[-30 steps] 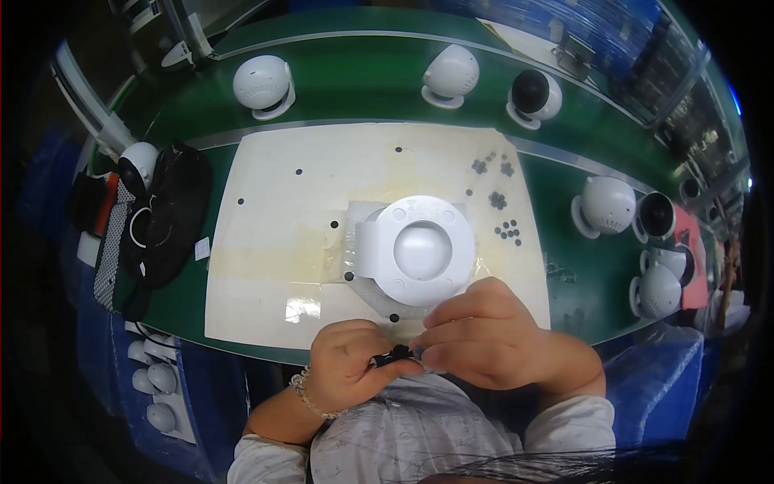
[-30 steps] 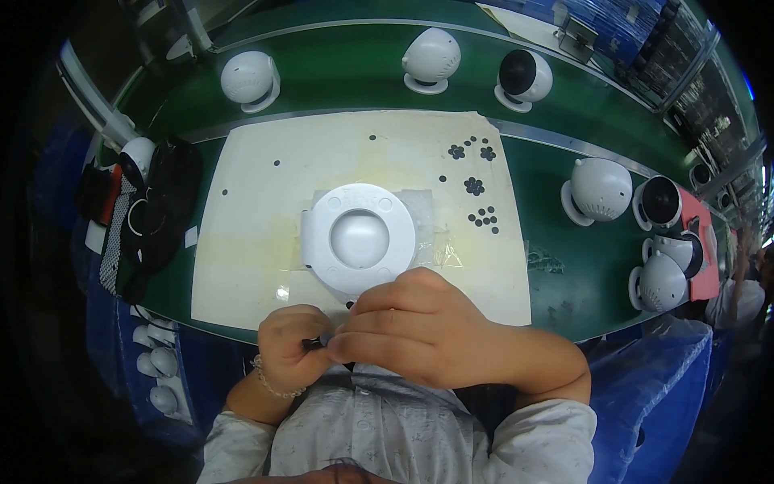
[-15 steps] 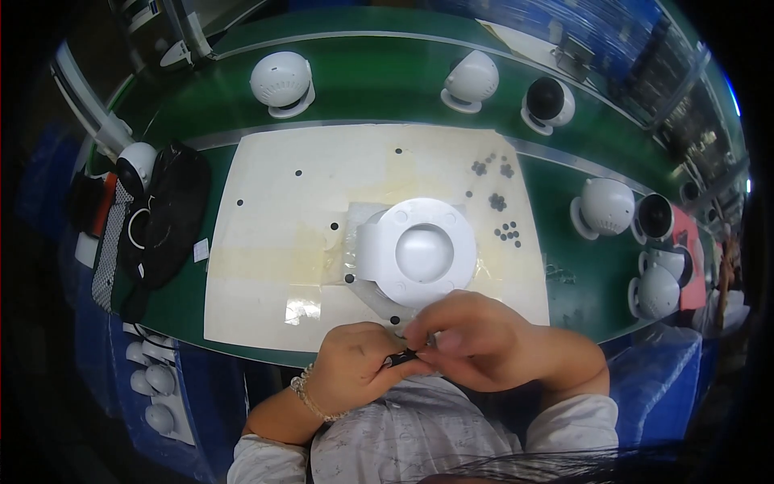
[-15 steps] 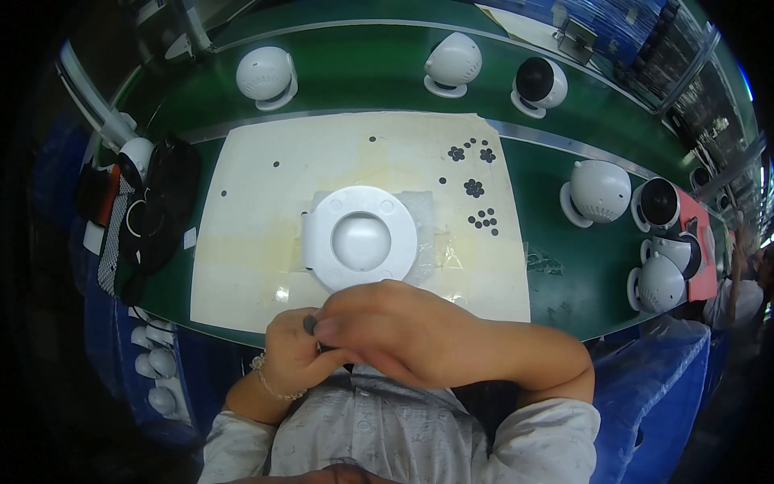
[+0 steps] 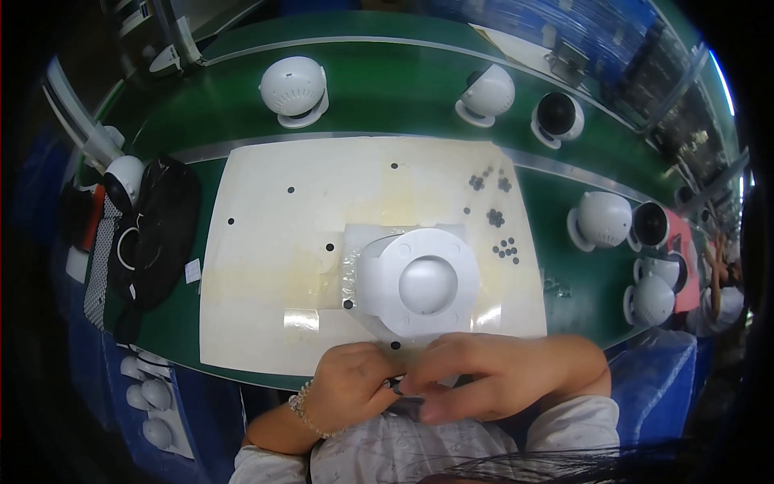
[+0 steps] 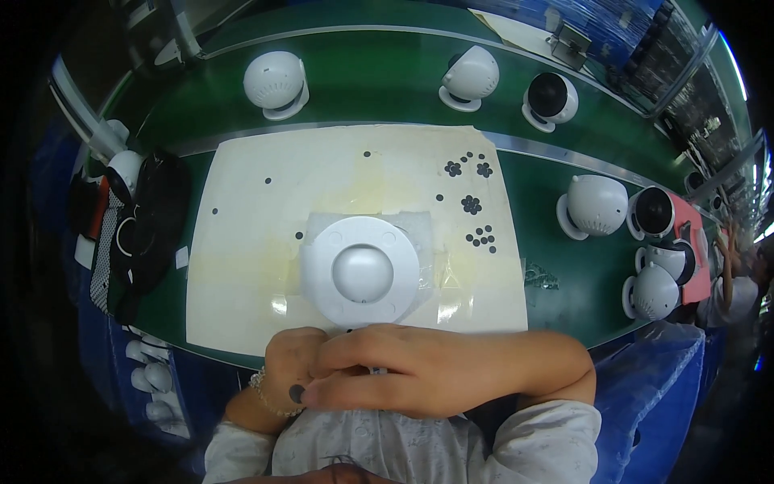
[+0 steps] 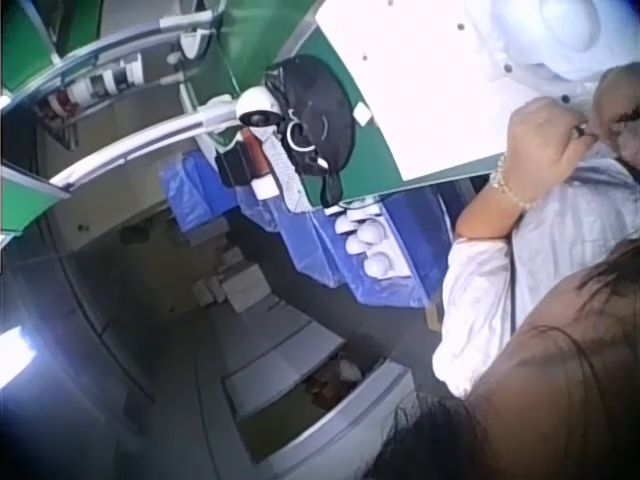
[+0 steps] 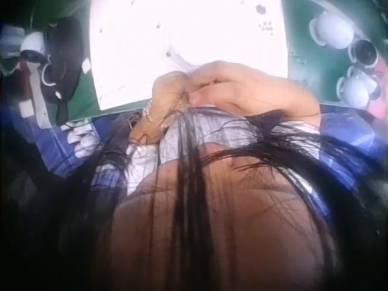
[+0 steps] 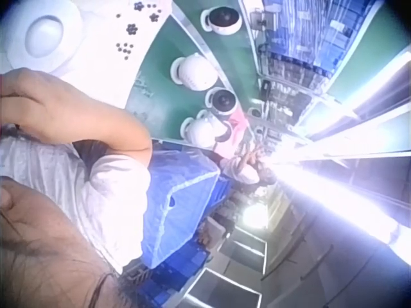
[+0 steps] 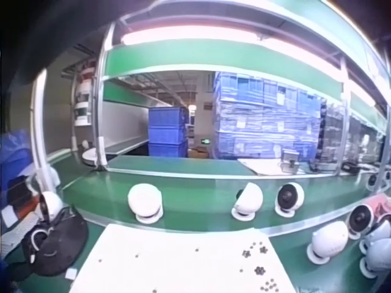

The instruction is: The person applies small black adhesive pads by hand to the underside of white circular electronic housings.

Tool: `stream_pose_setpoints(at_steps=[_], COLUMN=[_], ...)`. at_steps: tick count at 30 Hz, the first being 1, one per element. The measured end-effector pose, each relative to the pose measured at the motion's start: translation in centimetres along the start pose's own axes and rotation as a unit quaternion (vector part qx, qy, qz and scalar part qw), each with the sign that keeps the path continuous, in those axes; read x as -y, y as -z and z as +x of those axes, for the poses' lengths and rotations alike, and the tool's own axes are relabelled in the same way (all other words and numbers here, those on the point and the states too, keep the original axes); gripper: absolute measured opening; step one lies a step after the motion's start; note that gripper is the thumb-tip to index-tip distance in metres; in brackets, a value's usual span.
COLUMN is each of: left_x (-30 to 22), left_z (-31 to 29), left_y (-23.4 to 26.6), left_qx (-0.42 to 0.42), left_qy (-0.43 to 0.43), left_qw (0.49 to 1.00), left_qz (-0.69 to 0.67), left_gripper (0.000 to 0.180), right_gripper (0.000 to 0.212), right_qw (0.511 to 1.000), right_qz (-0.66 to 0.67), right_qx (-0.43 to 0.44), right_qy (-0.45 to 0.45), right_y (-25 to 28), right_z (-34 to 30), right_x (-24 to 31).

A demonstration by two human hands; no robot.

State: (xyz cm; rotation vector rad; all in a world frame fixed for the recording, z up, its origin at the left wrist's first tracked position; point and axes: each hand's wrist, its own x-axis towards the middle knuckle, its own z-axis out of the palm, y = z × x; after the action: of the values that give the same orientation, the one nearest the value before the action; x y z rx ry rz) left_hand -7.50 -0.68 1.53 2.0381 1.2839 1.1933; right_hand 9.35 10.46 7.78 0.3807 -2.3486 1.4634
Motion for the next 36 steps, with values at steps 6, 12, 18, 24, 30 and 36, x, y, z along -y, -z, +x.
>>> stream_pose_setpoints(at_steps=[6,12,18,24,30,36], left_x=[0.0,0.8,1.2,1.1,1.1,1.1], left_z=[0.3,-0.1,-0.2,-0.2,-0.3,0.0], left_y=[0.2,-1.1,-1.1,-1.0,-0.8,-0.6], left_qx=[-0.067,-0.142,-0.151,-0.144,-0.142,-0.146], left_qy=[-0.028,0.017,-0.021,-0.029,-0.034,-0.042], left_qw=[0.996,0.987,0.985,0.985,0.984,0.983], left_qz=[0.054,0.068,0.083,0.093,0.097,0.105], left_gripper=[0.025,0.024,0.025,0.024,0.023,0.022], right_gripper=[0.063,0.072,0.072,0.073,0.070,0.051], right_qw=[0.948,0.938,0.936,0.935,0.926,0.834], right_qz=[-0.036,-0.050,-0.071,-0.090,-0.210,-0.535], right_qx=[-0.312,-0.318,-0.315,-0.310,-0.270,-0.105], right_qy=[-0.047,-0.126,-0.142,-0.145,-0.159,-0.088], right_y=[2.6,3.3,3.3,3.1,2.8,1.6], right_z=[-0.5,-0.1,0.0,-0.1,0.0,0.3], right_x=[-1.6,-2.2,-2.1,-2.1,-1.4,0.8])
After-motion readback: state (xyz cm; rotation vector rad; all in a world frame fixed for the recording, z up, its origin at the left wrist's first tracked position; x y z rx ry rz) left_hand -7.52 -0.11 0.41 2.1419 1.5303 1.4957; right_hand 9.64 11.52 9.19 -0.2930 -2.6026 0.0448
